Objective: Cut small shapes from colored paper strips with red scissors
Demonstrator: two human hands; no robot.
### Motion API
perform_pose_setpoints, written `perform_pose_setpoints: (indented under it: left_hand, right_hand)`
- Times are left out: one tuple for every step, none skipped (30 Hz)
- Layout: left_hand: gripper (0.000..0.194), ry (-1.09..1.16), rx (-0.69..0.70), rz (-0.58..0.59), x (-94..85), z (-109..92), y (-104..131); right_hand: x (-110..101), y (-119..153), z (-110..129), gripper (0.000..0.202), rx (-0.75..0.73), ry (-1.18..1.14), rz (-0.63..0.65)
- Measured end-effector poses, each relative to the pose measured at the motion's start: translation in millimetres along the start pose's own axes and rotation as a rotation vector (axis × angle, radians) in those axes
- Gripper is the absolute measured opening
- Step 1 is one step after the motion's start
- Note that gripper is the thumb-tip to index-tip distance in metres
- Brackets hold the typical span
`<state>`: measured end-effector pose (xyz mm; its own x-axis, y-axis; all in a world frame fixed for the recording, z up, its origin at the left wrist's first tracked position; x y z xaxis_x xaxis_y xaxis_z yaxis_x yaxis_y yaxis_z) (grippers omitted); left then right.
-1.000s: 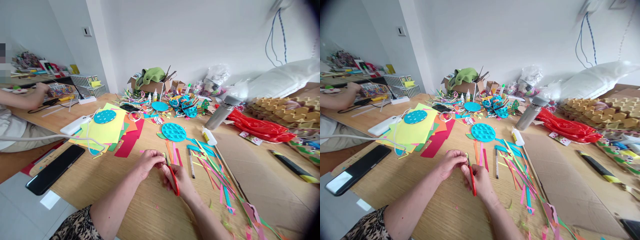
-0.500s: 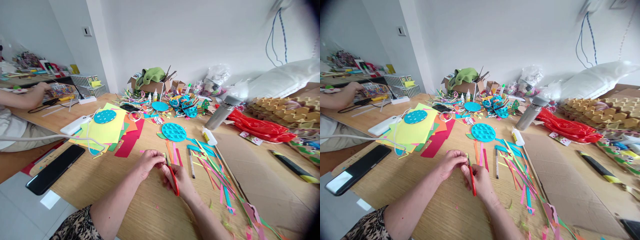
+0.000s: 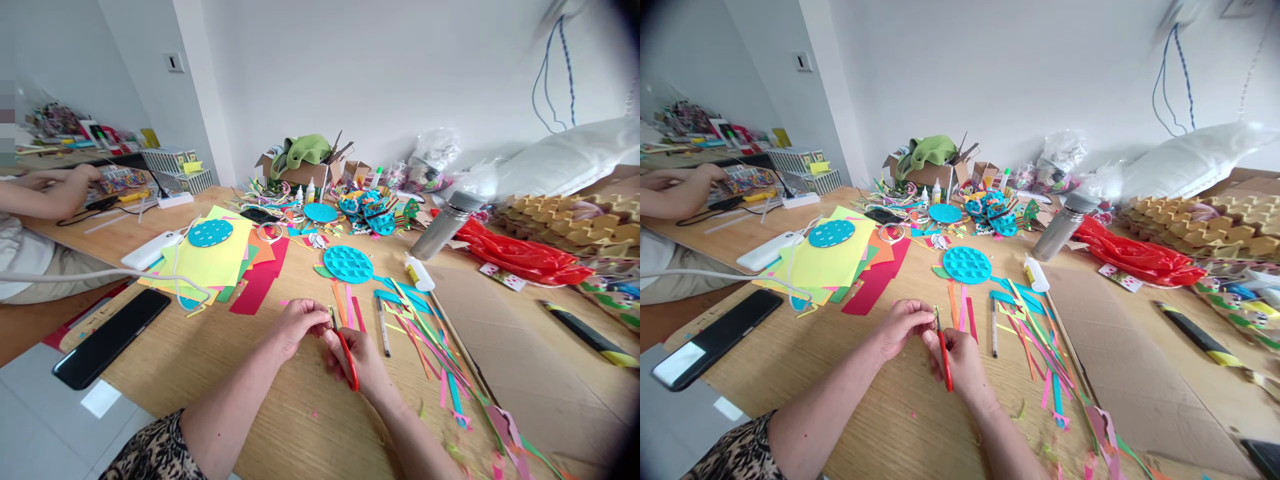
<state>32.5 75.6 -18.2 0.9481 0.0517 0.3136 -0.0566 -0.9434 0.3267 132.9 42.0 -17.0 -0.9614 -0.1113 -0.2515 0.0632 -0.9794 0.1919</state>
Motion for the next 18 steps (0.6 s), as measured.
perform_pose_setpoints:
  left_hand:
    - [0.016, -0.003, -0.006, 0.006, 0.5, 0.6, 0.1]
    - [0.016, -0.005, -0.011, 0.010, 0.8, 0.9, 0.2]
    - [0.016, -0.007, -0.014, 0.009, 0.9, 1.0, 0.2]
    - [0.016, -0.007, -0.014, 0.003, 0.6, 0.8, 0.2]
    - [0.015, -0.004, -0.011, -0.006, 0.1, 0.3, 0.2]
    - [0.015, -0.001, -0.007, -0.013, -0.4, -0.4, 0.2]
    - [0.014, 0.002, -0.003, -0.019, -0.7, -1.0, 0.2]
    - [0.014, 0.004, 0.000, -0.021, -0.8, -1.5, 0.3]
    - [0.014, 0.003, 0.002, -0.017, -0.5, -1.9, 0.4]
    - [0.014, 0.000, 0.003, -0.012, -0.2, -2.1, 0.6]
    - [0.014, -0.005, 0.003, -0.006, 0.1, -2.2, 0.7]
    - [0.014, -0.009, 0.002, -0.002, 0.2, -2.1, 0.8]
    - [0.014, -0.013, 0.000, -0.001, 0.2, -2.0, 0.8]
    - [0.014, -0.016, -0.002, 0.000, 0.3, -1.8, 0.8]
    - [0.015, -0.016, -0.004, 0.001, 0.3, -1.7, 0.8]
    - [0.015, -0.016, -0.004, 0.002, 0.5, -1.7, 0.8]
    - [0.015, -0.014, -0.003, 0.002, 0.6, -1.8, 0.8]
    - [0.015, -0.013, -0.001, 0.001, 0.7, -2.0, 0.8]
  right_hand:
    - [0.1, 0.2, 0.0, 0.053, -0.002, -0.002, 0.001]
    - [0.1, 0.4, 0.0, 0.053, -0.003, -0.002, 0.002]
    - [0.0, 0.6, -0.1, 0.053, -0.002, 0.000, 0.001]
    - [-0.1, 0.9, -0.2, 0.053, 0.000, 0.004, 0.000]
    - [-0.1, 1.1, -0.4, 0.053, 0.002, 0.008, -0.001]
    - [-0.1, 1.2, -0.7, 0.052, 0.005, 0.011, -0.002]
    - [0.1, 1.3, -0.8, 0.052, 0.008, 0.013, 0.000]
    - [0.4, 1.3, -0.8, 0.052, 0.009, 0.013, 0.003]
    - [0.7, 1.2, -0.7, 0.052, 0.008, 0.013, 0.006]
    - [1.1, 0.9, -0.6, 0.051, 0.006, 0.012, 0.009]
    - [1.2, 0.6, -0.5, 0.051, 0.005, 0.011, 0.010]
    - [1.4, 0.3, -0.4, 0.051, 0.005, 0.010, 0.011]
    - [1.4, 0.1, -0.4, 0.052, 0.005, 0.008, 0.010]
    - [1.5, -0.1, -0.6, 0.052, 0.007, 0.006, 0.009]
    - [1.5, -0.2, -0.7, 0.052, 0.008, 0.004, 0.009]
    - [1.6, -0.1, -0.8, 0.053, 0.010, 0.004, 0.009]
    - [1.6, 0.0, -0.9, 0.053, 0.012, 0.003, 0.009]
    - [1.6, 0.2, -0.9, 0.053, 0.014, 0.001, 0.009]
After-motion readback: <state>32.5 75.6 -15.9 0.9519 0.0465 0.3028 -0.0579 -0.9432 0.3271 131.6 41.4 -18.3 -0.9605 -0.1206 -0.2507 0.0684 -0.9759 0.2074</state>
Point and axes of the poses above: each hand's wrist, its own y-axis away from the middle knuckle, its own x-axis out of the palm, z = x × y, the point moved 8 cm from there along -y, towards the middle knuckle, and after that the axes turned 11 degrees about -z, right-handed, at the moved point
